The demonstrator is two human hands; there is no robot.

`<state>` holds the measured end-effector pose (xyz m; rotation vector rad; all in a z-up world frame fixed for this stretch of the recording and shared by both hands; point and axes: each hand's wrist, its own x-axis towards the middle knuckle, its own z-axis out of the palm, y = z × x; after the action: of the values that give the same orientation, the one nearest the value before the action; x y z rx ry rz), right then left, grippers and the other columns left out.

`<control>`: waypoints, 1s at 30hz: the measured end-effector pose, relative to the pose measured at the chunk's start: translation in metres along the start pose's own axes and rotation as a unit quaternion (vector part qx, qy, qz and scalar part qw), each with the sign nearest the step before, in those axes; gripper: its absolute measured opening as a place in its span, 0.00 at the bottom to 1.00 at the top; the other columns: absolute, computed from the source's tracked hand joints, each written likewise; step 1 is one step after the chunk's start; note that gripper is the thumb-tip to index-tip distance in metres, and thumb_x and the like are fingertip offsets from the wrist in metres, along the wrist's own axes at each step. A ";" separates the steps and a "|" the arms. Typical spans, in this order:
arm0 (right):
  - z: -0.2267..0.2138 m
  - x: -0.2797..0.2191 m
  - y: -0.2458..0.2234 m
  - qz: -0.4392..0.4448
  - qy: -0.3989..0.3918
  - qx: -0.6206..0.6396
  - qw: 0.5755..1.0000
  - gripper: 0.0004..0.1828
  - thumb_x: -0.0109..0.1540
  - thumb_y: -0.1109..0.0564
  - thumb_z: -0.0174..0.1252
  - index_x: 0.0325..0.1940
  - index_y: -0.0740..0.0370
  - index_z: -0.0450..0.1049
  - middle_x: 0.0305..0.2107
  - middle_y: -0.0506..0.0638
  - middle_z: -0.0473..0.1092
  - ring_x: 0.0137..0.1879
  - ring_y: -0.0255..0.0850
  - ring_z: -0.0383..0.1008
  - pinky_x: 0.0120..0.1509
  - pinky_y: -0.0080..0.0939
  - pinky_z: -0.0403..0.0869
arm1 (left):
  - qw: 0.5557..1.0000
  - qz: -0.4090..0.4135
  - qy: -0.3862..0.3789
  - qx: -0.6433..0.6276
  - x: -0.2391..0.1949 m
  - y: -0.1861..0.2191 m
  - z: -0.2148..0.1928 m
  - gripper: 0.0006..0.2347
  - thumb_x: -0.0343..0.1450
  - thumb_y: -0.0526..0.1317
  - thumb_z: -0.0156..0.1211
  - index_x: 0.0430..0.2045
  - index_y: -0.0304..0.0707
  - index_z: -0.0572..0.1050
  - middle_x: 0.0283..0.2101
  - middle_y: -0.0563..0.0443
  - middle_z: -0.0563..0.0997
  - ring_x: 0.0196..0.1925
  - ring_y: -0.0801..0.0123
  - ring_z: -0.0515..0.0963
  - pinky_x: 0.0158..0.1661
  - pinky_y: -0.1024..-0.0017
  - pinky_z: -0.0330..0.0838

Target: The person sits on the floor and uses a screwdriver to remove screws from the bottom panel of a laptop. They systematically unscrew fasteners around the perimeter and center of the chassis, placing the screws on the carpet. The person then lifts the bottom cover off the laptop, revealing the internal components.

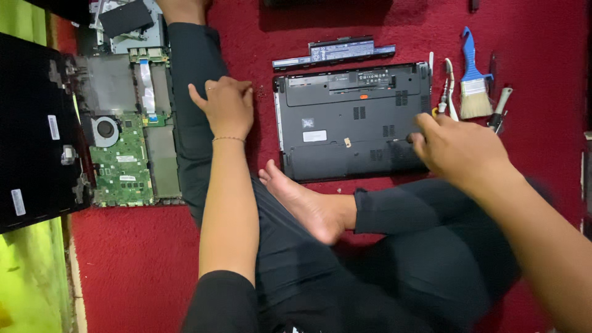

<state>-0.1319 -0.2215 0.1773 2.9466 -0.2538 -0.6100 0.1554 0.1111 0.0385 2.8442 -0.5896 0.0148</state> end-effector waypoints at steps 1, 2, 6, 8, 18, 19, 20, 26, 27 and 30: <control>-0.006 -0.002 -0.002 0.002 0.000 0.000 1.000 0.18 0.74 0.40 0.49 0.56 0.54 0.69 0.38 0.58 0.78 0.38 0.66 0.83 0.33 0.65 0.78 | 1.000 0.002 0.000 -0.001 -0.001 0.000 -0.008 0.06 0.76 0.46 0.65 0.41 0.59 0.89 0.41 0.53 0.84 0.53 0.44 0.77 0.69 0.24 0.38; -0.013 -0.004 -0.004 -0.009 -0.012 0.039 0.999 0.20 0.68 0.44 0.53 0.62 0.49 0.68 0.47 0.53 0.73 0.45 0.61 0.82 0.36 0.66 0.81 | 0.996 -0.010 0.022 -0.085 -0.002 0.000 -0.015 0.07 0.77 0.44 0.63 0.41 0.58 0.89 0.43 0.55 0.86 0.52 0.50 0.79 0.68 0.24 0.35; -0.009 -0.005 -0.004 0.018 -0.032 0.056 0.998 0.20 0.72 0.39 0.47 0.60 0.53 0.65 0.42 0.61 0.77 0.41 0.71 0.82 0.37 0.71 0.78 | 0.968 -0.038 0.076 -0.235 -0.006 -0.009 -0.022 0.06 0.78 0.42 0.62 0.38 0.52 0.86 0.43 0.60 0.87 0.51 0.66 0.84 0.72 0.32 0.34; -0.007 -0.006 -0.002 -0.010 0.003 0.052 0.999 0.21 0.70 0.41 0.51 0.63 0.49 0.66 0.44 0.56 0.74 0.44 0.65 0.82 0.36 0.69 0.80 | 0.971 -0.037 0.065 -0.228 -0.007 -0.008 -0.023 0.06 0.78 0.42 0.61 0.38 0.52 0.86 0.43 0.60 0.87 0.51 0.64 0.84 0.72 0.33 0.33; 0.000 0.001 0.000 -0.004 0.015 0.056 0.998 0.23 0.66 0.39 0.52 0.60 0.50 0.70 0.43 0.57 0.75 0.37 0.66 0.85 0.42 0.65 0.82 | 0.961 0.217 0.124 -0.119 -0.043 0.054 0.034 0.11 0.69 0.45 0.76 0.43 0.58 0.84 0.44 0.58 0.84 0.55 0.65 0.80 0.71 0.42 0.46; 0.000 0.003 0.001 -0.003 0.013 0.055 0.998 0.23 0.66 0.39 0.52 0.60 0.50 0.70 0.43 0.57 0.75 0.37 0.66 0.85 0.42 0.65 0.82 | 0.961 0.218 0.123 -0.121 -0.053 0.075 0.029 0.11 0.69 0.45 0.76 0.43 0.58 0.84 0.44 0.58 0.84 0.55 0.65 0.80 0.71 0.42 0.46; 0.000 0.004 0.002 -0.001 -0.002 0.045 0.999 0.20 0.68 0.41 0.49 0.58 0.50 0.71 0.41 0.56 0.77 0.38 0.65 0.86 0.42 0.64 0.82 | 0.953 0.256 0.076 -0.141 -0.062 0.095 0.023 0.12 0.68 0.45 0.76 0.44 0.55 0.85 0.44 0.54 0.84 0.56 0.59 0.81 0.70 0.39 0.48; -0.006 0.003 0.002 -0.011 -0.025 0.066 0.997 0.18 0.66 0.43 0.51 0.56 0.51 0.70 0.42 0.58 0.74 0.39 0.69 0.84 0.43 0.68 0.82 | 0.913 0.381 -0.015 -0.144 -0.097 0.165 0.051 0.14 0.69 0.49 0.73 0.49 0.54 0.83 0.50 0.53 0.82 0.62 0.59 0.78 0.72 0.37 0.53; -0.003 0.005 0.005 0.013 -0.037 0.045 0.998 0.18 0.71 0.41 0.45 0.56 0.52 0.69 0.37 0.58 0.76 0.38 0.68 0.85 0.42 0.67 0.82 | 0.907 0.400 -0.034 -0.127 -0.100 0.173 0.052 0.15 0.69 0.49 0.73 0.50 0.54 0.83 0.53 0.52 0.82 0.64 0.58 0.77 0.72 0.38 0.55; -0.028 0.002 -0.003 -0.027 -0.021 0.088 0.996 0.22 0.63 0.44 0.58 0.58 0.51 0.70 0.48 0.61 0.74 0.41 0.71 0.84 0.43 0.71 0.82 | 0.901 0.421 -0.063 -0.089 -0.112 0.187 0.064 0.19 0.68 0.51 0.74 0.54 0.55 0.82 0.58 0.52 0.79 0.68 0.58 0.74 0.73 0.39 0.56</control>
<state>-0.1187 -0.2164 0.2014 3.1213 -0.2452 -0.6921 -0.0230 -0.0268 0.0128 2.2076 -1.6924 -0.0703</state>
